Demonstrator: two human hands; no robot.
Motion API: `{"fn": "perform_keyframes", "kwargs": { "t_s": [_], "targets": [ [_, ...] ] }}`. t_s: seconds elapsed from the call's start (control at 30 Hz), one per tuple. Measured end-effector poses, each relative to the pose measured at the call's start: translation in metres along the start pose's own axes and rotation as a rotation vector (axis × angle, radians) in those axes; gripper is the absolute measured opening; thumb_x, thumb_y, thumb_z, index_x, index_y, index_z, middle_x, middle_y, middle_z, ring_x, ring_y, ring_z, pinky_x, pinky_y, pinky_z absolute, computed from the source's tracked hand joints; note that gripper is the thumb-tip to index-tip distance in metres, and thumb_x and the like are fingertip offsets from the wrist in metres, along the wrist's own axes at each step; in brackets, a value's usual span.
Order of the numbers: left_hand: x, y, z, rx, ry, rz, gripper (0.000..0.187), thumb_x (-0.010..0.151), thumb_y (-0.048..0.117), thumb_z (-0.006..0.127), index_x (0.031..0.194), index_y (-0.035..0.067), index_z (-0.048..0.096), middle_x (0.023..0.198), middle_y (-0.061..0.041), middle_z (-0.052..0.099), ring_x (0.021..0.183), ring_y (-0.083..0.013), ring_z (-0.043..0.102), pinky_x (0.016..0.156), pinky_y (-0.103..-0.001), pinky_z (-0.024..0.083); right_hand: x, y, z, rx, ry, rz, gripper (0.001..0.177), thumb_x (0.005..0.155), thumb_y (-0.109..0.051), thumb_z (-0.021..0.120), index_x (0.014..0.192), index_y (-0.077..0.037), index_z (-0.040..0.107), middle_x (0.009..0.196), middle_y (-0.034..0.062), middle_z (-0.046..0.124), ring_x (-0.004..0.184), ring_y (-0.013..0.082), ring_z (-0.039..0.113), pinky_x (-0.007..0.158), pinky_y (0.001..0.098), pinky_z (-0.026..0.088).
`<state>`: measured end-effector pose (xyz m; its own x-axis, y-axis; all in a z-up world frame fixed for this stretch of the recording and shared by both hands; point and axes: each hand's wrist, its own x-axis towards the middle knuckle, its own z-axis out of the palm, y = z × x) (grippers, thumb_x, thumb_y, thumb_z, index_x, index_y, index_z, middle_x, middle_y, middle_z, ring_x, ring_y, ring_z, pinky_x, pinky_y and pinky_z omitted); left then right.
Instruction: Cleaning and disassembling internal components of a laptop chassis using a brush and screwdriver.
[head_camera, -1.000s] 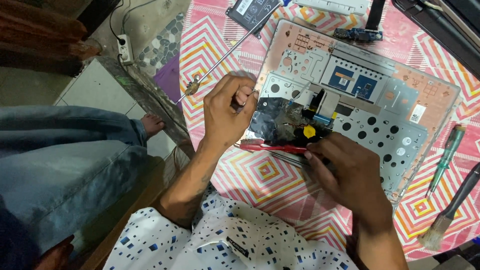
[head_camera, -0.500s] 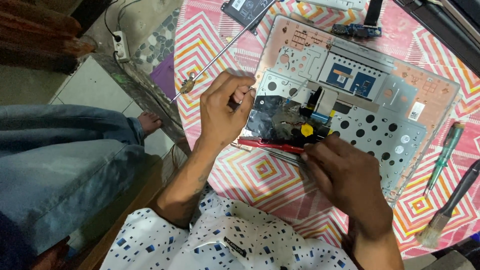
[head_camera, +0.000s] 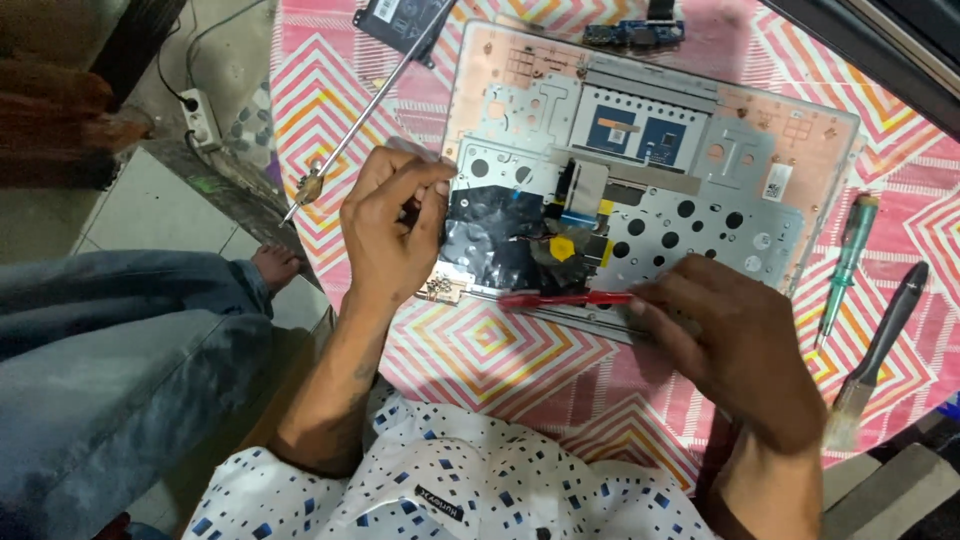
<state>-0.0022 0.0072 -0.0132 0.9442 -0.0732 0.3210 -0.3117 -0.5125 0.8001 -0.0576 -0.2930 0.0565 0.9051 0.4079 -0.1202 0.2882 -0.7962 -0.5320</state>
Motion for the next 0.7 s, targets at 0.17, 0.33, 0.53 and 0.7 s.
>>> {"fn": "perform_keyframes", "kwargs": {
  "t_s": [0.17, 0.33, 0.53, 0.7],
  "targets": [
    [0.001, 0.001, 0.000, 0.025, -0.012, -0.037, 0.017, 0.099, 0.004, 0.057, 0.105, 0.004, 0.073, 0.092, -0.008, 0.058, 0.087, -0.0225, 0.059, 0.066, -0.034, 0.044, -0.049, 0.022, -0.038, -0.067, -0.058, 0.304, 0.017, 0.088, -0.028, 0.069, 0.095, -0.014, 0.076, 0.089, 0.0012, 0.074, 0.072, 0.0180, 0.069, 0.061, 0.0341, 0.053],
    [0.001, 0.003, 0.002, 0.070, -0.011, -0.063, 0.015, 0.099, 0.003, 0.059, 0.104, 0.005, 0.073, 0.093, -0.008, 0.057, 0.085, -0.0212, 0.058, 0.066, -0.032, 0.043, -0.082, 0.055, -0.032, -0.016, -0.002, 0.368, 0.014, 0.091, -0.016, 0.068, 0.096, -0.004, 0.073, 0.088, 0.0083, 0.073, 0.069, 0.0185, 0.070, 0.065, 0.0326, 0.060],
    [0.002, 0.005, 0.001, 0.093, -0.006, -0.049, 0.014, 0.100, 0.006, 0.060, 0.103, 0.004, 0.073, 0.092, -0.009, 0.056, 0.083, -0.0213, 0.058, 0.066, -0.032, 0.043, -0.017, -0.002, 0.019, -0.009, 0.173, 0.022, 0.013, 0.095, -0.021, 0.067, 0.090, -0.011, 0.074, 0.073, 0.0055, 0.066, 0.060, 0.0164, 0.061, 0.047, 0.0298, 0.042],
    [0.002, 0.006, 0.003, 0.091, -0.006, -0.073, 0.014, 0.099, 0.005, 0.060, 0.103, 0.003, 0.074, 0.092, -0.009, 0.056, 0.084, -0.0212, 0.058, 0.067, -0.032, 0.045, -0.040, 0.010, 0.011, -0.011, 0.145, -0.029, 0.012, 0.093, -0.021, 0.067, 0.093, -0.010, 0.074, 0.081, 0.0059, 0.072, 0.064, 0.0179, 0.067, 0.043, 0.0298, 0.049]
  ]
}}
